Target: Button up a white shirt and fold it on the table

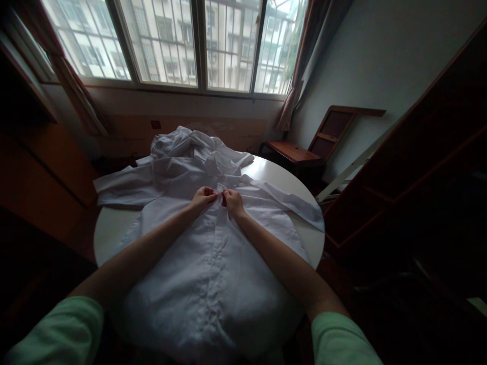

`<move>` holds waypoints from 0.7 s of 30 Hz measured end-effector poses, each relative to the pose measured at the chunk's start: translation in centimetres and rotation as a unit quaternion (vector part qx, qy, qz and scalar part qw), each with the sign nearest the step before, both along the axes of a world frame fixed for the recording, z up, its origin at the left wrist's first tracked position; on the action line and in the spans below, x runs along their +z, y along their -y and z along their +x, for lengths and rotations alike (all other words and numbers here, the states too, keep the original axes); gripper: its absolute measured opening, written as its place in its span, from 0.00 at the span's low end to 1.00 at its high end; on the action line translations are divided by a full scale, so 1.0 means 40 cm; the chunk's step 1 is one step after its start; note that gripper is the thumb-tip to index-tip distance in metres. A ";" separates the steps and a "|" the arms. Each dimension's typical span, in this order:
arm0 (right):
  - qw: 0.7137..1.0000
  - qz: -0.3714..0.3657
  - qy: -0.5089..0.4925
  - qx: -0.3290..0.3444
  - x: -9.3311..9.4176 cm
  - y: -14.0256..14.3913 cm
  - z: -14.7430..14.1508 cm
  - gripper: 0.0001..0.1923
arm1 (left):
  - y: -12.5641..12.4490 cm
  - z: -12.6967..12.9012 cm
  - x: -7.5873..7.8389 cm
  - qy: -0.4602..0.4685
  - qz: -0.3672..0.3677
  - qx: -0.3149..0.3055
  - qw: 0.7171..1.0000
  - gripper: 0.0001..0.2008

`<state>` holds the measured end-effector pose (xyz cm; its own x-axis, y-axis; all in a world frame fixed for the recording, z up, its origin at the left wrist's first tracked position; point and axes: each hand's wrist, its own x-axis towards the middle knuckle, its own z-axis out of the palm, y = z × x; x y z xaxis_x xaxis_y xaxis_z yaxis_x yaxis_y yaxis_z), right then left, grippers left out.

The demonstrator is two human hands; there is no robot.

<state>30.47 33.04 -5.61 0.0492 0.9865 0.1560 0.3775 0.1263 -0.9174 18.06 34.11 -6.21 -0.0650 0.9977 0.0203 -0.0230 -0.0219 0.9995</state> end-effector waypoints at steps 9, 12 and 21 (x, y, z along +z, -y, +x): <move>0.983 -0.092 -0.143 0.072 0.020 0.005 0.003 0.05 | 0.003 0.001 -0.015 -0.108 0.066 0.036 0.991 0.08; 0.984 -0.085 -0.141 0.075 0.015 0.005 0.001 0.05 | 0.003 -0.003 -0.015 -0.107 0.062 0.038 0.992 0.08; 0.998 -0.008 0.048 0.047 -0.006 -0.006 -0.005 0.04 | 0.003 -0.007 -0.012 -0.110 0.077 0.036 0.990 0.07</move>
